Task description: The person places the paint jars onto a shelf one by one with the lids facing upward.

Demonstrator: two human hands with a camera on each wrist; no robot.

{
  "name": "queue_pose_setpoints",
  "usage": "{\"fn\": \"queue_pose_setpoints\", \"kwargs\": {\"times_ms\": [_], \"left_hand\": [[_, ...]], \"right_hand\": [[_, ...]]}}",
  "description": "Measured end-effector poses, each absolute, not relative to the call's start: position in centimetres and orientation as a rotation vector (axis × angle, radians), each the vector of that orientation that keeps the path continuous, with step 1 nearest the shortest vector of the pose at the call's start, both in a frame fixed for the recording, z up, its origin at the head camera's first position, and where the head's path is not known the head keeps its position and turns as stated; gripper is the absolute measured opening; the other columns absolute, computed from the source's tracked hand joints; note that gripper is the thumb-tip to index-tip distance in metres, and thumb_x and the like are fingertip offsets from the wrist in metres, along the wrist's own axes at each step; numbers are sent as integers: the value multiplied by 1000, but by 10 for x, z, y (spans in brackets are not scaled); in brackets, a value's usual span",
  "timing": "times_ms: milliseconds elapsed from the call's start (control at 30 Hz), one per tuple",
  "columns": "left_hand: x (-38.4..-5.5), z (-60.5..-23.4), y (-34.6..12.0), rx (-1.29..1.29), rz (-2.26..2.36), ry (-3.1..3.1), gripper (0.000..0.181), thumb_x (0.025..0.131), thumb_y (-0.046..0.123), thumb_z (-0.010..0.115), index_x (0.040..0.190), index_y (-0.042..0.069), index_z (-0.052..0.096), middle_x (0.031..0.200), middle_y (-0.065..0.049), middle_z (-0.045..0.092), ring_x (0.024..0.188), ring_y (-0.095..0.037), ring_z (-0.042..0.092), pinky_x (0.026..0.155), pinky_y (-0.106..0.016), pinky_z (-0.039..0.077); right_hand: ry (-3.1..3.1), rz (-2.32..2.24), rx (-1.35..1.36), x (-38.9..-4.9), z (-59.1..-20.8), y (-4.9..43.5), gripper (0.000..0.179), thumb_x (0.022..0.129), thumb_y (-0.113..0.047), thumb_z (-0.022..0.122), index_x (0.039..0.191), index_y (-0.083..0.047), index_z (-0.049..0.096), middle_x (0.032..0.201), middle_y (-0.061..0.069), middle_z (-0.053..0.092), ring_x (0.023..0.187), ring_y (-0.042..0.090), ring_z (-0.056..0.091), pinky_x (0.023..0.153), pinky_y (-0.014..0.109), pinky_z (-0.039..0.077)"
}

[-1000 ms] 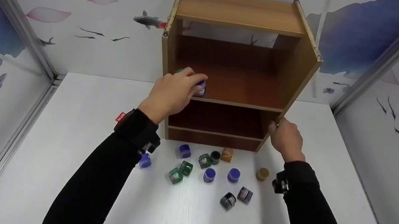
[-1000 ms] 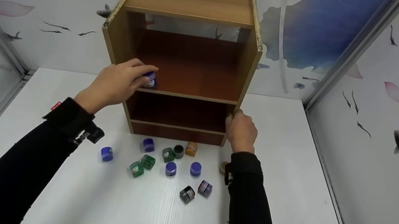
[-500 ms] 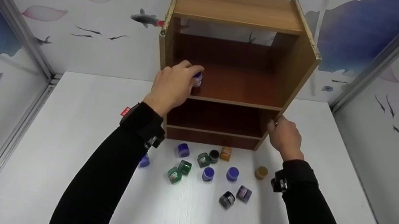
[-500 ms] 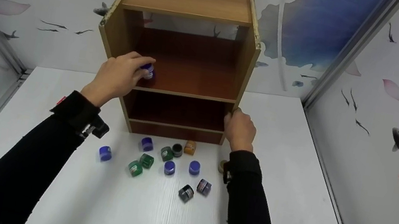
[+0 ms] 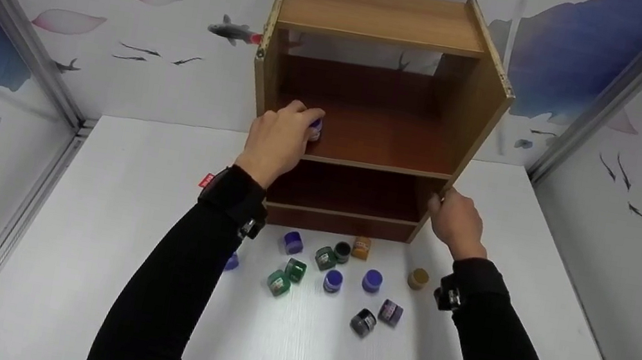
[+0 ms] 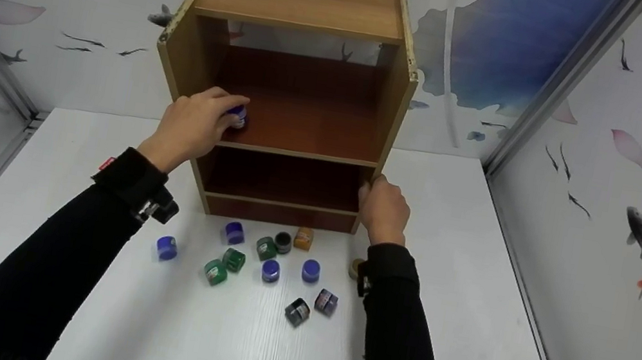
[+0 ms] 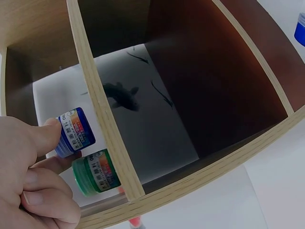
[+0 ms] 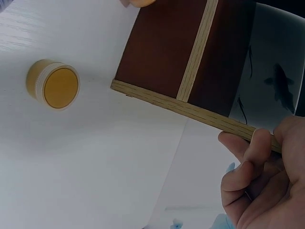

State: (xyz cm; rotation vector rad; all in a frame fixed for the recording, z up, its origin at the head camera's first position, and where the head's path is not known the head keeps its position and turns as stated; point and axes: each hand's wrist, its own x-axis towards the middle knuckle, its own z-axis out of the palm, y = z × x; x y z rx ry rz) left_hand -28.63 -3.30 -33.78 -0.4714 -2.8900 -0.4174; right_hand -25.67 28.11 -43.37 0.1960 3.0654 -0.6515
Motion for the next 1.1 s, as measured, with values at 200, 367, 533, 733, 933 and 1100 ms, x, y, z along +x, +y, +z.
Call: {"fn": "queue_pose_setpoints", "kwargs": {"times_ms": [200, 367, 533, 733, 933, 1100], "left_hand": [[-288, -341, -32, -465, -397, -2890, 36, 103, 26, 48, 139, 22, 55, 129, -9, 60, 96, -31, 65, 82, -44, 55], [-288, -341, -30, -451, -370, -2900, 37, 104, 23, 46, 139, 23, 54, 131, -8, 59, 95, -32, 64, 82, -44, 55], [-288, -343, -28, -438, -343, -2890, 37, 104, 19, 44, 139, 23, 55, 130, -8, 59, 89, -31, 64, 77, -44, 56], [-288, -346, -27, -426, -345, -2889, 36, 104, 19, 44, 139, 23, 55, 130, -8, 60, 93, -32, 65, 79, -45, 55], [-287, -347, -27, -425, -344, -2871, 36, 104, 23, 45, 139, 25, 54, 129, -8, 60, 95, -32, 66, 77, -44, 55], [-287, -349, -27, -435, -323, -2850, 36, 104, 24, 45, 140, 26, 54, 127, -8, 61, 87, -31, 66, 72, -43, 55]], "right_hand": [[3064, -657, 202, -257, -435, 281, 46, 103, -27, 36, 129, 6, 54, 109, 25, 68, 89, 36, 68, 69, 45, 51], [3075, -647, 201, -257, -435, 281, 44, 102, -27, 37, 124, 6, 57, 105, 25, 68, 86, 35, 67, 69, 45, 50], [3099, -617, 175, -256, -435, 282, 42, 103, -27, 36, 111, 7, 60, 96, 24, 68, 81, 35, 67, 65, 44, 50], [3110, -614, 170, -255, -434, 281, 41, 103, -27, 37, 106, 7, 60, 94, 24, 67, 79, 35, 66, 65, 44, 49], [3110, -616, 173, -255, -435, 282, 42, 103, -26, 37, 112, 7, 60, 97, 25, 68, 84, 37, 67, 68, 48, 50], [3107, -625, 173, -255, -435, 282, 44, 103, -27, 37, 119, 7, 58, 102, 26, 68, 88, 39, 68, 71, 50, 51]]}}
